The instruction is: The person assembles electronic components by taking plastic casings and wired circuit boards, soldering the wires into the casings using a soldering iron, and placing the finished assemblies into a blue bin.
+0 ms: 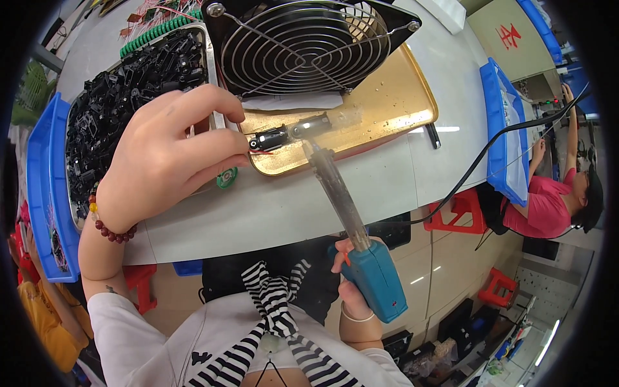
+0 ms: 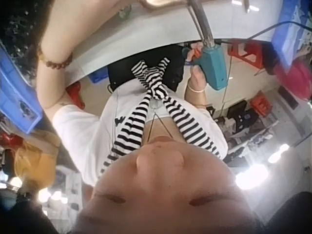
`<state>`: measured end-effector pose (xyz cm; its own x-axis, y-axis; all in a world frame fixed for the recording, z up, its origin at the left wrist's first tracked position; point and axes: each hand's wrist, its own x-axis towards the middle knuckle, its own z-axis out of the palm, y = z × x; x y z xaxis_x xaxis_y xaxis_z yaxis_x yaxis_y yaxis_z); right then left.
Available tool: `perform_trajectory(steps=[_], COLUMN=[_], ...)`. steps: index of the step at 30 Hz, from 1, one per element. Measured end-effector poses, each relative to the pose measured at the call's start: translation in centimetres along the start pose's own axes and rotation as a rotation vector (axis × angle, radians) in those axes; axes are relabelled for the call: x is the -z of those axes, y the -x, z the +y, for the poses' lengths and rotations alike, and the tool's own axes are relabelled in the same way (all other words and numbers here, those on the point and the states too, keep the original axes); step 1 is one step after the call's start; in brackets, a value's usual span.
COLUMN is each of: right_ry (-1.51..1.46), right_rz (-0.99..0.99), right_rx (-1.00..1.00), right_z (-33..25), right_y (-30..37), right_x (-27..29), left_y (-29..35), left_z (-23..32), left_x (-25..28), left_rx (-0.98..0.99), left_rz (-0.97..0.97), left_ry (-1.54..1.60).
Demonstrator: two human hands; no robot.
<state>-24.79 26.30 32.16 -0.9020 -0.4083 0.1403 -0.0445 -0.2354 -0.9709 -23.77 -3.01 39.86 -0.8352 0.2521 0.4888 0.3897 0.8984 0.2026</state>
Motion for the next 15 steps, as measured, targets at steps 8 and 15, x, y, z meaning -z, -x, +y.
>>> perform_trajectory(steps=[8, 15], right_ry=[0.020, 0.021], right_rz=[0.070, 0.076], right_rx=[-0.040, -0.008], right_z=[-0.2, -0.3], right_y=[0.0, -0.4], right_x=[-0.3, -0.5], left_y=[-0.2, -0.2], left_z=[0.7, 1.1], left_x=[0.6, 1.4], left_rx=[-0.012, 0.156], left_rz=[0.045, -0.013], left_ry=[-0.093, -0.020])
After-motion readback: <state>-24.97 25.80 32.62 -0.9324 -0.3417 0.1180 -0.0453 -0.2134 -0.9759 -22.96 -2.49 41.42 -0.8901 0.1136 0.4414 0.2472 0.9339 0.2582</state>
